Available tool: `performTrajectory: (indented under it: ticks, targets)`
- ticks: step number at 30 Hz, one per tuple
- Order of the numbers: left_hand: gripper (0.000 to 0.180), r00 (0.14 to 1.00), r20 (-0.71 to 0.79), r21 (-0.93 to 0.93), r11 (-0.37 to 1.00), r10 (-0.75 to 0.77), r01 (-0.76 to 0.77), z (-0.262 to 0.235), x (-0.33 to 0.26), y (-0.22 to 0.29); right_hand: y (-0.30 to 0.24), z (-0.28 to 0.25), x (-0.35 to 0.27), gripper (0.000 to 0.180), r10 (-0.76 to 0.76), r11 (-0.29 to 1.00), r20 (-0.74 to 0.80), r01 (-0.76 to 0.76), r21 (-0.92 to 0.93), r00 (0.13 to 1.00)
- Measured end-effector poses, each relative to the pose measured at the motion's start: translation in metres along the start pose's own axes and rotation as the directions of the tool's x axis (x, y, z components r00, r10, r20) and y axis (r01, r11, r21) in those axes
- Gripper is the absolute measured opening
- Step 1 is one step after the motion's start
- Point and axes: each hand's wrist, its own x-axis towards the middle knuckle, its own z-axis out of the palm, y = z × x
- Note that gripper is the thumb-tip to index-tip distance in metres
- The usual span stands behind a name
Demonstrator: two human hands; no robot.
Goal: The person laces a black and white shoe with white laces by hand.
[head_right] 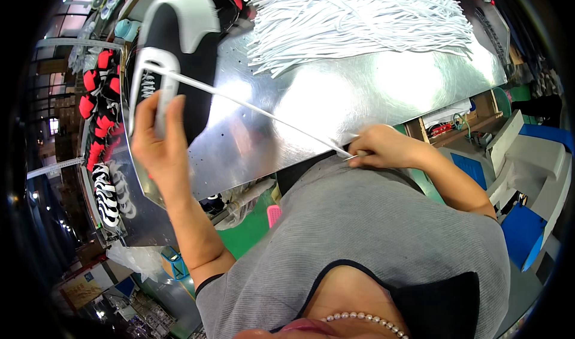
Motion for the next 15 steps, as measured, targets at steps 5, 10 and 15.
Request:
performTrajectory:
  ticks: [5,10,15]
  targets:
    - [0.025,0.936,0.351,0.137,0.990,-0.023,-0.027,0.022,-0.032,-0.019,-0.024,-0.023,-0.010,0.020,-0.024,0.954,-0.171,0.073,0.290,0.985]
    - [0.022,0.770,0.633,0.142,0.990,-0.083,-0.009,0.061,-0.062,-0.018,-0.045,-0.035,0.058,0.017,0.179,0.869,-0.304,-0.006,0.495,0.936]
    - [0.024,0.716,0.688,0.059,0.993,-0.116,0.105,0.055,-0.047,-0.006,-0.044,-0.046,0.117,0.014,-0.003,0.864,-0.418,0.213,0.456,0.908]
